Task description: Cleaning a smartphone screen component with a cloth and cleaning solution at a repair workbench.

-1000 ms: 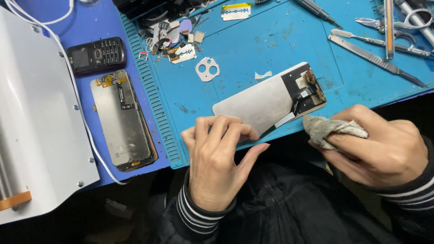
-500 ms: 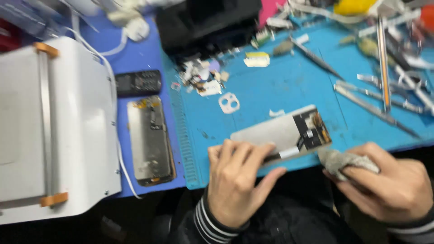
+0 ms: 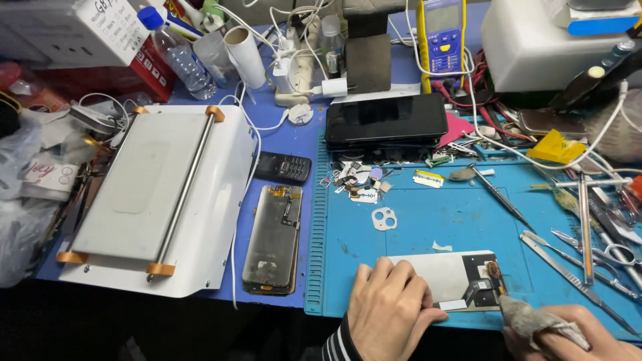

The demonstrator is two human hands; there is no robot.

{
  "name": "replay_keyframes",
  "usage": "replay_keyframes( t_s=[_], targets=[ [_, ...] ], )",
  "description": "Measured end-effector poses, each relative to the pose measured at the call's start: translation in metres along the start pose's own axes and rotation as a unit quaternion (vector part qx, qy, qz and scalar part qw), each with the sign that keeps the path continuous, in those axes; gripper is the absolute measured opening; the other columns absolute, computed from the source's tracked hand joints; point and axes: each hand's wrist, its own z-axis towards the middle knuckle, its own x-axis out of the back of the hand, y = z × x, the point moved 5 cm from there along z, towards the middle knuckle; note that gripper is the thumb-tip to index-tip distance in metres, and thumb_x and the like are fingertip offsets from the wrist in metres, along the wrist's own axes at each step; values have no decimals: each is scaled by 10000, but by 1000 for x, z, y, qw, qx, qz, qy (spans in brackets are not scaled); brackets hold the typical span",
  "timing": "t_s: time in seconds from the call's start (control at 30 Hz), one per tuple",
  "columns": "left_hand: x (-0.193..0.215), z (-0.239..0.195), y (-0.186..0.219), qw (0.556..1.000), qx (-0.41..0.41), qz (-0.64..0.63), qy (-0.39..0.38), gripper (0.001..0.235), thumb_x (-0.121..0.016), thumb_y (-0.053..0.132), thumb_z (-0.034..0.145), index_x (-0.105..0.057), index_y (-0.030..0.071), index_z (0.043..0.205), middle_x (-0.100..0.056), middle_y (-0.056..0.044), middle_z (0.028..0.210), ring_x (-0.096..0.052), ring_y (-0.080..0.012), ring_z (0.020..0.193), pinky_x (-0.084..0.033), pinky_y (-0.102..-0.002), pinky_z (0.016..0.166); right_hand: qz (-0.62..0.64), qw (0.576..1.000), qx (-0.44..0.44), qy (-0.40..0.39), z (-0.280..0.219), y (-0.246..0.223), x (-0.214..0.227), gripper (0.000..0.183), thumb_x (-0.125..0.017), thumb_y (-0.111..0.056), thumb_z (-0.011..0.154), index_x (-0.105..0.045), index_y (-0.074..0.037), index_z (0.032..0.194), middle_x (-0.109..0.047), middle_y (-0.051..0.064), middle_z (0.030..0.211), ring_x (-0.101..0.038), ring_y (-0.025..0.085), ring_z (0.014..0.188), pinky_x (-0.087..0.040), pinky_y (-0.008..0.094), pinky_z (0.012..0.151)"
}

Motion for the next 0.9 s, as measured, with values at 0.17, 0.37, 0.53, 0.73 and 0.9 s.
replay_keyframes(
  t_s=[0.17, 0.37, 0.53, 0.73, 0.9],
  targets=[
    [7, -6, 7, 999, -33, 8, 42, 312, -794, 254, 871, -675, 31, 1053, -630, -90, 958, -553, -264, 902, -361, -428, 789, -70, 995, 60, -21, 10, -30, 18, 272, -720, -196, 857, -702, -90, 1108, -691, 50, 1151, -705, 126, 1028, -555, 275, 958],
    [12, -20, 6, 993, -84, 53, 70, 234, -711, 180, 965, -708, 58, 1165, -703, -20, 867, -587, -206, 824, -337, -466, 822, -137, 983, 115, -30, 26, -83, 34, 284, -728, -216, 846, -692, -47, 1072, -691, 27, 1110, -734, 120, 1036, -546, 302, 953],
    [15, -23, 7, 989, -112, 67, 68, 258, -632, 201, 973, -720, 53, 1165, -711, -21, 849, -617, -189, 811, -349, -493, 896, -145, 989, 6, -25, 36, -101, 48, 325, -831, -393, 777, -755, -139, 966, -688, 26, 1132, -763, 69, 929, -586, 224, 792],
    [23, -30, 0, 966, -225, 98, 85, 145, -631, 170, 1049, -705, 109, 1157, -744, 23, 1016, -712, -189, 1162, -346, -621, 1211, -184, 977, -98, -44, 38, -124, 52, 344, -830, -453, 748, -788, -199, 976, -694, -42, 1133, -726, 37, 846, -592, 216, 745],
    [45, -21, 5, 968, -209, 112, 84, 245, -687, 210, 997, -738, 91, 1204, -740, -22, 1169, -671, -175, 1147, -369, -608, 1166, -176, 980, -93, -2, 47, -145, 57, 304, -824, -412, 737, -805, -214, 968, -706, -26, 1115, -753, 48, 812, -617, 222, 730]
  ],
)
